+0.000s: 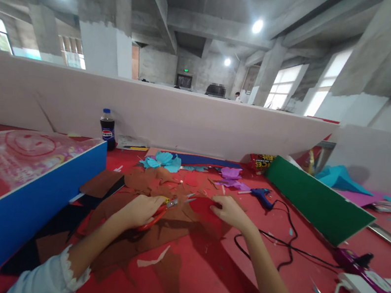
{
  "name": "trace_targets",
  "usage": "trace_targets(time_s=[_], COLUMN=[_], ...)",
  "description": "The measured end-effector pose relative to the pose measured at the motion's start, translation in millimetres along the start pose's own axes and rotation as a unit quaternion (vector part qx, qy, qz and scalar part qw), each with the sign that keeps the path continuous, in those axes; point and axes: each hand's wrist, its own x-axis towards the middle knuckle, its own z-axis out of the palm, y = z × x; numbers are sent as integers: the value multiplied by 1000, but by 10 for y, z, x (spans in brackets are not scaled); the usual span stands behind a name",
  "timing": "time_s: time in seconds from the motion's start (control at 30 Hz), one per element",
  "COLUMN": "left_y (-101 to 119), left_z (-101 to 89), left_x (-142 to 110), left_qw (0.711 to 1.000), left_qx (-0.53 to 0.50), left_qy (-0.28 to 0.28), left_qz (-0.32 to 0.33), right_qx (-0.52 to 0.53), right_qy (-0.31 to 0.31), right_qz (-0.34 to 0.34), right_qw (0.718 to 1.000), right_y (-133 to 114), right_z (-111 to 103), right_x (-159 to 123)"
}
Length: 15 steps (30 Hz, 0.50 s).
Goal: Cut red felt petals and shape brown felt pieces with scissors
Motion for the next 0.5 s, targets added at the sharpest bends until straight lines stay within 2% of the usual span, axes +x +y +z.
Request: trace_targets(time_s=[0.5], left_y=[-32], left_z=[39], left_x=[-3], left_qw=[1000], left_qx=[-7], left_qy=[14], left_qz=[1], right_qx=[-10], right_qy=[-5], right_qz=[-8], right_qw=[1000], right_y=[0], right_z=[74], right_x=[5])
